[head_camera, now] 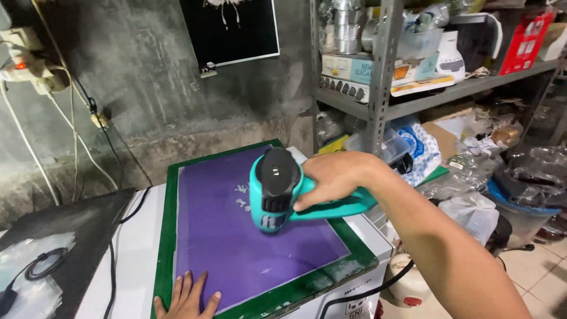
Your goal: Rubbing the surface of a screen printing frame with hands followed by drying it with a heat gun.
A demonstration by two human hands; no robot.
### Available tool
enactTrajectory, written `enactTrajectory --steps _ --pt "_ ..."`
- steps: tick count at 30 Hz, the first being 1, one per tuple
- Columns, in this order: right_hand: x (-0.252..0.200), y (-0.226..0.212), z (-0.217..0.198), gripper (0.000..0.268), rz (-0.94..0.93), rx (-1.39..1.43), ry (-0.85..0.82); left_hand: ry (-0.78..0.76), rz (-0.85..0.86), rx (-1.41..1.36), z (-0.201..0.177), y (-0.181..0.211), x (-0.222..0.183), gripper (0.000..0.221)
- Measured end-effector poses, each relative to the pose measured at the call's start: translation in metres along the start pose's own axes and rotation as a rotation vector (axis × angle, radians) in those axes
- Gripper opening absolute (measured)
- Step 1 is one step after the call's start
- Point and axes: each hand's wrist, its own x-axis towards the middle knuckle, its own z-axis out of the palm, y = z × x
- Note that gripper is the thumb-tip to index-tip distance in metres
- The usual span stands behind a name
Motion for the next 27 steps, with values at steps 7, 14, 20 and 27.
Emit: enactTrajectory --steps 7,14,20,27 --pt "-0.005 0.008 0.004 0.064 -0.169 0.17 -0.027 0.037 0.013 0.017 0.0 0.0 -0.017 0.079" --pt "-0.009 0.005 0.004 0.067 0.048 -0.022 -0.074 0.055 0.039 -0.051 -0.011 0.006 -0.046 0.072" --pt "-0.001 0.01 0.013 0.076 0.117 0.002 -0.021 0.112 0.099 -0.081 -0.008 0.001 -0.055 0.073" --pt "-0.001 0.031 0.015 0.063 -0.003 0.214 -0.077 0.213 0.183 -0.133 0.002 -0.002 -0.05 0.07"
